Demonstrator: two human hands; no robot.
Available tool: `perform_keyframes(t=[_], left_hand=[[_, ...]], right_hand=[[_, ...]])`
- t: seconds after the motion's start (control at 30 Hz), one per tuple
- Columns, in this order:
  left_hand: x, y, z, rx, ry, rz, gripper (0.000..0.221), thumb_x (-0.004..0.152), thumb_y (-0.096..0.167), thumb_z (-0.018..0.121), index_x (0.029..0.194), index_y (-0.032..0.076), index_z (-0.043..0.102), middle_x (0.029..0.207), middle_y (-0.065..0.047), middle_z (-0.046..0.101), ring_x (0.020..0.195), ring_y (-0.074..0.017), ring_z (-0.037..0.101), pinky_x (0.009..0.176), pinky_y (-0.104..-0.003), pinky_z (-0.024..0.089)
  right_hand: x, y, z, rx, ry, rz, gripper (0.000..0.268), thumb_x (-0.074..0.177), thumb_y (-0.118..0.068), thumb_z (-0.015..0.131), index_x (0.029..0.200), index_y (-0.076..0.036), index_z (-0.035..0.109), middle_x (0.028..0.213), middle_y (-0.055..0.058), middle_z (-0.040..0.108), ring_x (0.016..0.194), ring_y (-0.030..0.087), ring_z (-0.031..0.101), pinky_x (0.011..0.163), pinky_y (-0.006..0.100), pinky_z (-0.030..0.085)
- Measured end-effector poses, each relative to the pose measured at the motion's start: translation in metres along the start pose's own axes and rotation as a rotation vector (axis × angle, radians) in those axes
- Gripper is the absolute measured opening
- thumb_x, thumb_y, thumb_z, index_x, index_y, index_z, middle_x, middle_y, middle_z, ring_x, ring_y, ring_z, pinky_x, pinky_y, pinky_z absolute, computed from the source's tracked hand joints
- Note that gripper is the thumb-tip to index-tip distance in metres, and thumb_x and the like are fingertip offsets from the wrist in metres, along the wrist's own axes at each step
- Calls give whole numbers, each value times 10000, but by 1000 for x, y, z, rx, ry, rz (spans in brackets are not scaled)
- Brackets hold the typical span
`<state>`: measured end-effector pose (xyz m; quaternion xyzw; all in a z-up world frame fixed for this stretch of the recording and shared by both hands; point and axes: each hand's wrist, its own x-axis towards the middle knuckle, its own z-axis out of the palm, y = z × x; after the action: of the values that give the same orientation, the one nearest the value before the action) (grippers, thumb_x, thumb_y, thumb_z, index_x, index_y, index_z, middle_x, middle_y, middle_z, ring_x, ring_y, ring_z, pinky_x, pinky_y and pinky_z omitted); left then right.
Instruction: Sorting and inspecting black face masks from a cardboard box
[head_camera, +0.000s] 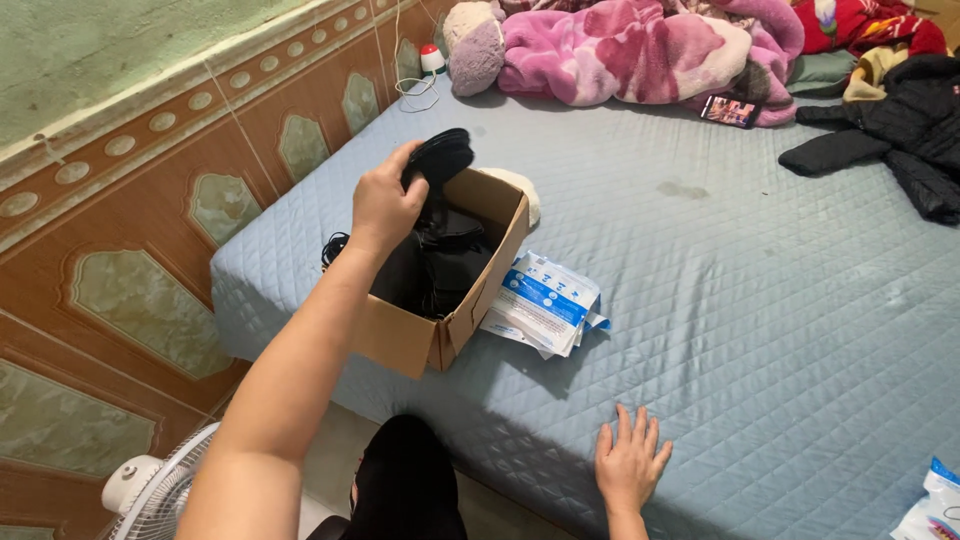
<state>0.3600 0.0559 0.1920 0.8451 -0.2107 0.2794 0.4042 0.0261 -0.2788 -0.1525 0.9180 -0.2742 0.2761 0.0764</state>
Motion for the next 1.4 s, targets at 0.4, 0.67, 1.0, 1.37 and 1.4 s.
perform_keyframes(t=[0.4, 0.67, 1.0, 1.37, 1.4], left_hand=[[-193, 138, 1, -870, -586, -334, 438, 868, 90, 595, 1292, 36, 692, 1088, 1, 716, 953, -80, 630, 826, -241, 524], [-277, 155, 28, -787, -745, -559, 465, 815, 212, 626, 1273, 133, 639, 1062, 1, 680, 932, -121, 611, 775, -298, 458], [-280, 160, 26, -535, -1295, -330, 511, 708, 322, 765, 1173, 126, 692, 1003, 30, 709, 902, -85, 640, 769, -263, 506], [-292, 142, 80, -311, -874, -232, 411, 777, 302, 716, 1176, 204, 690, 1066, 17, 755, 994, -200, 689, 814, -366, 500], [-296, 141, 91, -217, -751, -137, 485, 816, 292, 698, 1296, 232, 663, 1209, 5, 758, 1112, -290, 693, 861, -432, 517]], right_hand=[[61, -27, -195, 1839, -596, 355, 994, 857, -650, 458, 1616, -63, 201, 1696, 147, 241, 1582, 253, 209, 1268, 420, 142], [20, -31, -205, 1926, -720, 924, 491, 942, -81, 560, 1421, 20, 523, 1312, 269, 648, 1141, 350, 622, 975, 448, 489], [-14, -1, -209, 1659, -1084, 442, 588, 784, -150, 809, 1332, 8, 666, 1204, 143, 773, 1052, 215, 714, 910, 345, 573], [-56, 38, -140, 1545, -743, 722, 354, 935, -166, 642, 1229, 29, 678, 1221, 168, 732, 1128, 236, 669, 981, 354, 506], [-55, 39, -140, 1451, -616, 829, 462, 1015, -291, 555, 981, 100, 798, 997, 232, 814, 943, 290, 755, 839, 384, 596]])
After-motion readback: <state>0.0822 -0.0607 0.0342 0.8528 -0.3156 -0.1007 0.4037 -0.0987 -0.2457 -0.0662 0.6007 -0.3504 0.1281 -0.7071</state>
